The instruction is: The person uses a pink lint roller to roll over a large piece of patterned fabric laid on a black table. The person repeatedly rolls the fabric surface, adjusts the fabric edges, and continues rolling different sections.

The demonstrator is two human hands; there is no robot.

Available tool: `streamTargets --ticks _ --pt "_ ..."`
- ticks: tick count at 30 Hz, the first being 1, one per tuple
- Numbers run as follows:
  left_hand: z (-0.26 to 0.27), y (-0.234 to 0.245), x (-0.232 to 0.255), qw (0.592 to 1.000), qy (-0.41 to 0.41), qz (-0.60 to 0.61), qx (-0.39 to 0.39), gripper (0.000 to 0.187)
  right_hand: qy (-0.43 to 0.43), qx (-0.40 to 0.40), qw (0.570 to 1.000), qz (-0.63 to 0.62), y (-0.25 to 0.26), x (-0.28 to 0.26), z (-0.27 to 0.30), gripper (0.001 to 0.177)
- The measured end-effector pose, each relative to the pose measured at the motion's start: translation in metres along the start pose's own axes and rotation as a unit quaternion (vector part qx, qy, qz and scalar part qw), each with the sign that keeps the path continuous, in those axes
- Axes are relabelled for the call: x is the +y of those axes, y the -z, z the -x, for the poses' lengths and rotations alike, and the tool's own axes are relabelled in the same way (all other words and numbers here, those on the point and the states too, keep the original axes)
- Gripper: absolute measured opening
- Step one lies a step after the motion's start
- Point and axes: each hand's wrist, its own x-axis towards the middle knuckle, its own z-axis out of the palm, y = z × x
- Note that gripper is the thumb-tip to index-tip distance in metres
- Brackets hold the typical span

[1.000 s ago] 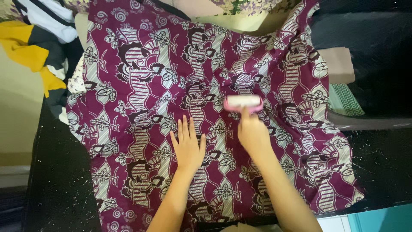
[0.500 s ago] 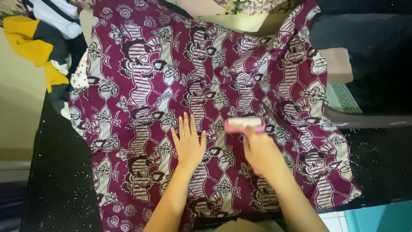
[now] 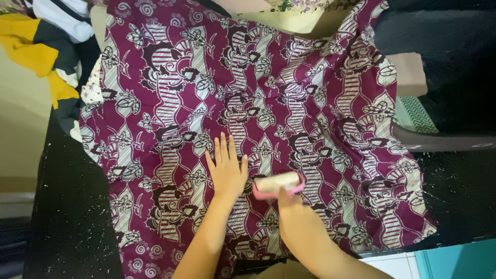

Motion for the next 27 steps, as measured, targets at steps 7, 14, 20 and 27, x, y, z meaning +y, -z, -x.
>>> streamTargets --ticks 7,14,20,27 --pt "0.0 -0.004 -0.005 1.0 0.002 0.004 0.007 0.061 0.041 0.143 0.985 0.084 -0.042 0.014 -0.124 0.053" --pt "0.002 -0.007 -0.006 1.0 0.002 0.011 0.014 0.061 0.04 0.233 0.967 0.1 -0.038 0.028 -0.246 0.062" --pt "0.002 -0.007 -0.005 1.0 0.003 0.008 0.013 0.06 0.03 0.165 0.986 0.015 -0.027 0.023 -0.178 0.055" --pt "0.0 -0.003 -0.001 1.0 0.014 0.019 0.009 0.06 0.035 0.022 0.998 -0.052 0.013 0.022 -0.029 0.039"
